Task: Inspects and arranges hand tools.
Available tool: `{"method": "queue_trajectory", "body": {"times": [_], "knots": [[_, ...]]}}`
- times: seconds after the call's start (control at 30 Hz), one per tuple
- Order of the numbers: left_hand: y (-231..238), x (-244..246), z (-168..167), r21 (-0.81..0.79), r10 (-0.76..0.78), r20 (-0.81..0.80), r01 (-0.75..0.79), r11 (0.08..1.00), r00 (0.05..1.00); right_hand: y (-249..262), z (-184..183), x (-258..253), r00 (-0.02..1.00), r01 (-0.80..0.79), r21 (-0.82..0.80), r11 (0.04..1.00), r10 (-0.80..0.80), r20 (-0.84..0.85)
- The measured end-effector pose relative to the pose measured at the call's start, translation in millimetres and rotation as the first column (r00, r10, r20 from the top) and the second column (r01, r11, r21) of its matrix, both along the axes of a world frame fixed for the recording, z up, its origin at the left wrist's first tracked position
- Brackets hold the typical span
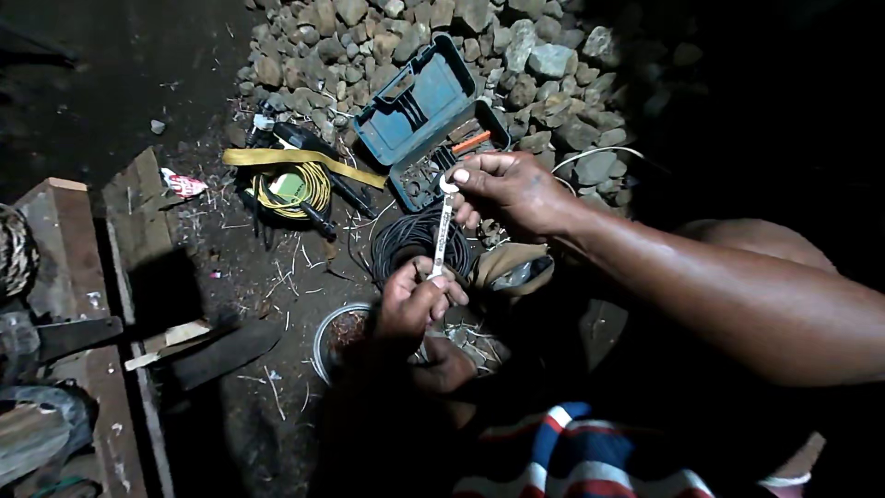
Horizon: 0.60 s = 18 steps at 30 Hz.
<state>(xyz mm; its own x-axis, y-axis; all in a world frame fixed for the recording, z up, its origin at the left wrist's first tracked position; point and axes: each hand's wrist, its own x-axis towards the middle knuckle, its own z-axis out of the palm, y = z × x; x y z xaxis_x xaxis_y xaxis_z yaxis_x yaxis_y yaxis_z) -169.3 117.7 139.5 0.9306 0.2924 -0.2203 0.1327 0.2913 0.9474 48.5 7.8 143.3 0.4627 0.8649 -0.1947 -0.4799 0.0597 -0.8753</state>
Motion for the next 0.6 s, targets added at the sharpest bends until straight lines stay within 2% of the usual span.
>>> {"method": "queue_trajectory", "body": {"times": [0.13,0.4,0.6], "knots": [[-11.4,3.8,3.8,0.045,-0.073,0.003,0.073,0.996,0.997,-0.9,-1.5,0.7,1.0,-0.016,0.006,1.0,0.015,0.018],[-18.3,6.6,3.4,0.118,-0.049,0.016,0.047,0.992,0.999,-1.4,0.7,1.1,1.0,-0.018,0.021,1.0,0.017,0.014],[-19.2,8.1,2.8,0.085,-0.062,0.012,0.06,0.995,0.998,-2.3,1.6,1.2,1.0,-0.004,0.021,1.0,0.004,0.006]]}}
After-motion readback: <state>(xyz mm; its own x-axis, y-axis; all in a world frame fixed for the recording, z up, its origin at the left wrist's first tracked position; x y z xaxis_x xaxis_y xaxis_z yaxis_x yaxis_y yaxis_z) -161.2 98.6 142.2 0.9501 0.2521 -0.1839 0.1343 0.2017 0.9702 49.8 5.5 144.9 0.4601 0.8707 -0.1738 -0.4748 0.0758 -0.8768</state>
